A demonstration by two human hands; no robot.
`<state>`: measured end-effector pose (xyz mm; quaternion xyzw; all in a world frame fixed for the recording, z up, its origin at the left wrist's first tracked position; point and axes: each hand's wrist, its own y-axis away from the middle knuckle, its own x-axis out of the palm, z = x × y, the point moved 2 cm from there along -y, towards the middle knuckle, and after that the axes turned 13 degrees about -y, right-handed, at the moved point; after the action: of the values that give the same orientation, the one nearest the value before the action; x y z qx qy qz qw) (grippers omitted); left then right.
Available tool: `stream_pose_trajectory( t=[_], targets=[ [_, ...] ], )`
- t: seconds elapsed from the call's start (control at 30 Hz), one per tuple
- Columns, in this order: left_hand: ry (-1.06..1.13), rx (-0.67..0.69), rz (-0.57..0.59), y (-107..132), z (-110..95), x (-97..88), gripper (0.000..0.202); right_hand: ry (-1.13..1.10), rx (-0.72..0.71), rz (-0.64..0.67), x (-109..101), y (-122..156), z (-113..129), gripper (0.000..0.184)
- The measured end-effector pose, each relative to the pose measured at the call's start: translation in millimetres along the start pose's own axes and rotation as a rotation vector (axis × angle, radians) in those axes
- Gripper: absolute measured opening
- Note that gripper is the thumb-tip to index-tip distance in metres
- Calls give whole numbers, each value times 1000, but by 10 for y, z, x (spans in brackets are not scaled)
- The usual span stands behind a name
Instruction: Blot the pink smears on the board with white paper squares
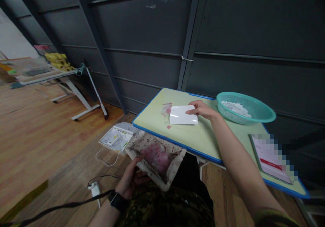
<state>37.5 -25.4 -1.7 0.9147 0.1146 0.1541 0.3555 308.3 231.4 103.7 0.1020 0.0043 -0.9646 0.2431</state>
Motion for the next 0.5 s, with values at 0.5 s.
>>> stream_pose_trajectory(
  t=[0.5],
  targets=[
    [10, 14, -1, 1, -6, 5, 30, 101, -105, -167, -75, 1, 39, 33]
  ],
)
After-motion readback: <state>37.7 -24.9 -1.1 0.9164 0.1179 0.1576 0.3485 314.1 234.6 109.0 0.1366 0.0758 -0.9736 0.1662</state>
